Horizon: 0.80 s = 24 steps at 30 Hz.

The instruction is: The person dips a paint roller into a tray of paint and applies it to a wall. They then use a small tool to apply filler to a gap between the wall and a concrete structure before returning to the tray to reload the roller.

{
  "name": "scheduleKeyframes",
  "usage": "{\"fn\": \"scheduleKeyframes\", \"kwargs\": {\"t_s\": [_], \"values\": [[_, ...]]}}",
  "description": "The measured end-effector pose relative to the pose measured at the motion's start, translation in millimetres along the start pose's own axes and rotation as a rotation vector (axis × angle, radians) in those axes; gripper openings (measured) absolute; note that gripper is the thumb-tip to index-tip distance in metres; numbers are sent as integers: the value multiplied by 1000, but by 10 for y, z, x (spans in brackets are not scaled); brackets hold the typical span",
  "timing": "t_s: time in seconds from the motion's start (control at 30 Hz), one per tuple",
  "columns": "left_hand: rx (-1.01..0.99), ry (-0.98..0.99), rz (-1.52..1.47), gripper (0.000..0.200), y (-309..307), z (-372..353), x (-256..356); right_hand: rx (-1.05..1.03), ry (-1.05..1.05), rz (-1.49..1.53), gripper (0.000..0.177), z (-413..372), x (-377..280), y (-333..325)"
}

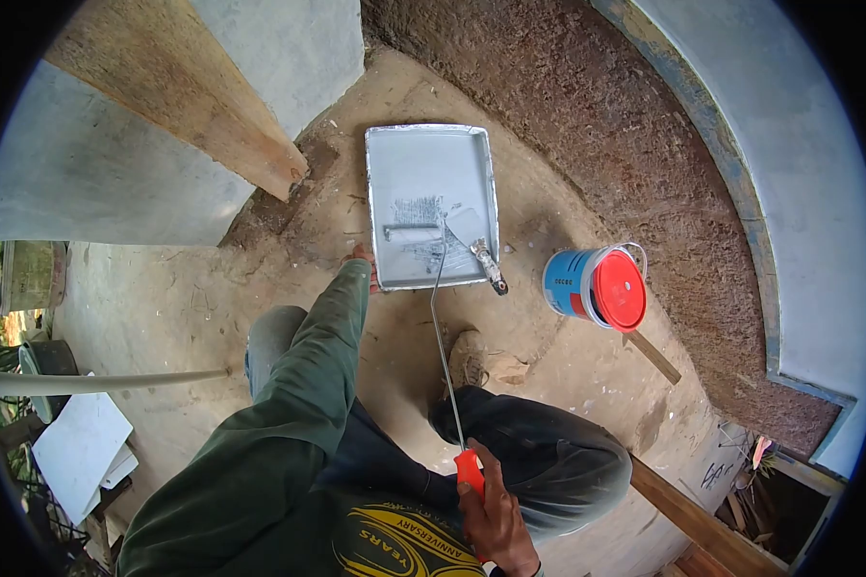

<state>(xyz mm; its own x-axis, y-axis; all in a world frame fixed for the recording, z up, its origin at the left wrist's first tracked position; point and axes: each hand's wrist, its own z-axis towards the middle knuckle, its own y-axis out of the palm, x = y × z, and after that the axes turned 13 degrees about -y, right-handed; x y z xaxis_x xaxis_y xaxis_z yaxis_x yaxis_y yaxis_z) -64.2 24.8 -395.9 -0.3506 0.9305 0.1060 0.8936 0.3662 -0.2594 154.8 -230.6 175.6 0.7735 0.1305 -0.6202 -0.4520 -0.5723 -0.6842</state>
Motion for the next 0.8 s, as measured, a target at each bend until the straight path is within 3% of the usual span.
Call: {"fn": "scheduleKeyframes", "kwargs": {"t_s": [0.03,0.07,0.17,0.23,0.27,0.3,0.33,0.37,0.4,0.43,0.47,0.5,0.57,0.6,0.63,0.7,0.73,0.8], "values": [[-1,0,6,48,-83,-139,19,64,68,95,16,90,-45,-24],[-53,16,-43,50,-204,-345,54,69,72,96,16,183,-6,-8],[-164,16,-100,57,-344,-637,85,84,95,224,29,554,91,-10],[-219,-3,-116,59,-365,-632,94,123,365,609,44,804,13,-123],[-210,32,-106,61,-342,-599,87,120,318,602,51,839,19,-153],[-201,62,-95,63,-308,-506,44,114,317,601,51,819,8,-181],[-199,57,-100,63,343,353,173,102,343,591,51,768,-18,-218],[106,275,85,52,500,899,55,91,369,581,51,710,-43,-250],[412,491,273,43,346,283,22,86,371,578,51,632,-68,-271],[411,486,272,43,534,918,81,127,330,539,43,527,-96,-278],[238,248,92,41,469,663,150,168,289,501,35,421,-100,-267],[65,10,-87,39,68,-71,4,166,290,502,35,328,-76,-255],[15,30,-50,40,50,-17,-15,68,153,335,56,91,15,-230],[-37,52,-13,41,35,21,-22,124,-226,-80,53,-81,291,-12],[-36,51,-10,41,-64,-103,-5,125,-224,-78,53,-81,259,-32],[-197,-6,-137,68,-301,-529,40,21,-177,-122,8,-15,122,-107],[-199,-8,-131,68,-142,-321,3,23,-170,-121,8,76,89,-108],[65,104,-39,45,261,260,-77,56,150,232,16,353,33,-129]]}}
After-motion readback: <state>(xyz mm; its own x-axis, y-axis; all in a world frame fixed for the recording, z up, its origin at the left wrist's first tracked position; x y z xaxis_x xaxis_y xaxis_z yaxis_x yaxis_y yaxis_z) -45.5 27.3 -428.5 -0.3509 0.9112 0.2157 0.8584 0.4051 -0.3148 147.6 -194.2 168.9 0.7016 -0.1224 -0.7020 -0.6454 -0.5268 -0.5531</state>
